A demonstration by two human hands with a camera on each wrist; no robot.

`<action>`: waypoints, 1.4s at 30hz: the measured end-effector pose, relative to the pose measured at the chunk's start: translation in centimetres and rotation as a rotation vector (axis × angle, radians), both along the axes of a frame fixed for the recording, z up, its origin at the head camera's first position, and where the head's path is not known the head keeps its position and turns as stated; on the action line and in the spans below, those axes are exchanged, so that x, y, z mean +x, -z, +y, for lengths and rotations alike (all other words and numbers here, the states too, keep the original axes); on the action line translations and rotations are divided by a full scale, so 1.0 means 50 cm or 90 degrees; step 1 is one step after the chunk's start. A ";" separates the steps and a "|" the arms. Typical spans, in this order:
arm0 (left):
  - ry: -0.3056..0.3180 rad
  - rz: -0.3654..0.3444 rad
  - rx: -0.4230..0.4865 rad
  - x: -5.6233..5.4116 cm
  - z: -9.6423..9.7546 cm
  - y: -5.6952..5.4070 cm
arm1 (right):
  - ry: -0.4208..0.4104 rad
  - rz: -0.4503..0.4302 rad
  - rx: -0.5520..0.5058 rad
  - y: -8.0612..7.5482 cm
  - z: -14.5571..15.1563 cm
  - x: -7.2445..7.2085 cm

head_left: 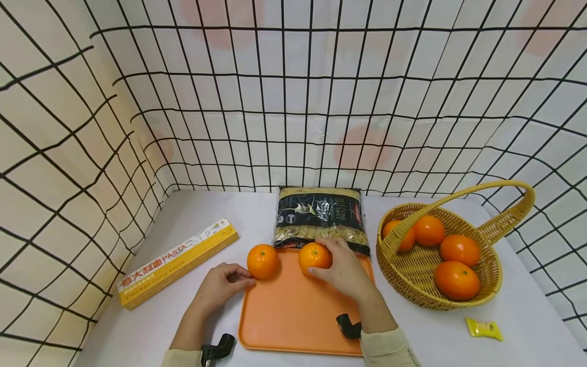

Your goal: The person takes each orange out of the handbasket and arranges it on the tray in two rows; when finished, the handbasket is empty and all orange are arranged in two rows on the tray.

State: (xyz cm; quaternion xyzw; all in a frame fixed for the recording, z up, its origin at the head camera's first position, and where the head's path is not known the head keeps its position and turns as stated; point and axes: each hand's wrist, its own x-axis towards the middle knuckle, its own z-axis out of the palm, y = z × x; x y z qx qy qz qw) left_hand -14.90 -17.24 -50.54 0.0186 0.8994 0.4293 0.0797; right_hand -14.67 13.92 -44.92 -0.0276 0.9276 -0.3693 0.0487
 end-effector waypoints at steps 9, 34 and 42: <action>-0.001 -0.003 -0.003 -0.001 0.001 -0.001 | -0.007 0.020 -0.014 0.007 0.004 -0.005; 0.001 0.007 -0.002 0.003 0.002 0.001 | 0.010 0.015 -0.024 0.009 0.001 -0.003; 0.004 0.008 -0.009 0.002 0.001 0.002 | 0.011 0.001 -0.020 -0.009 0.009 0.002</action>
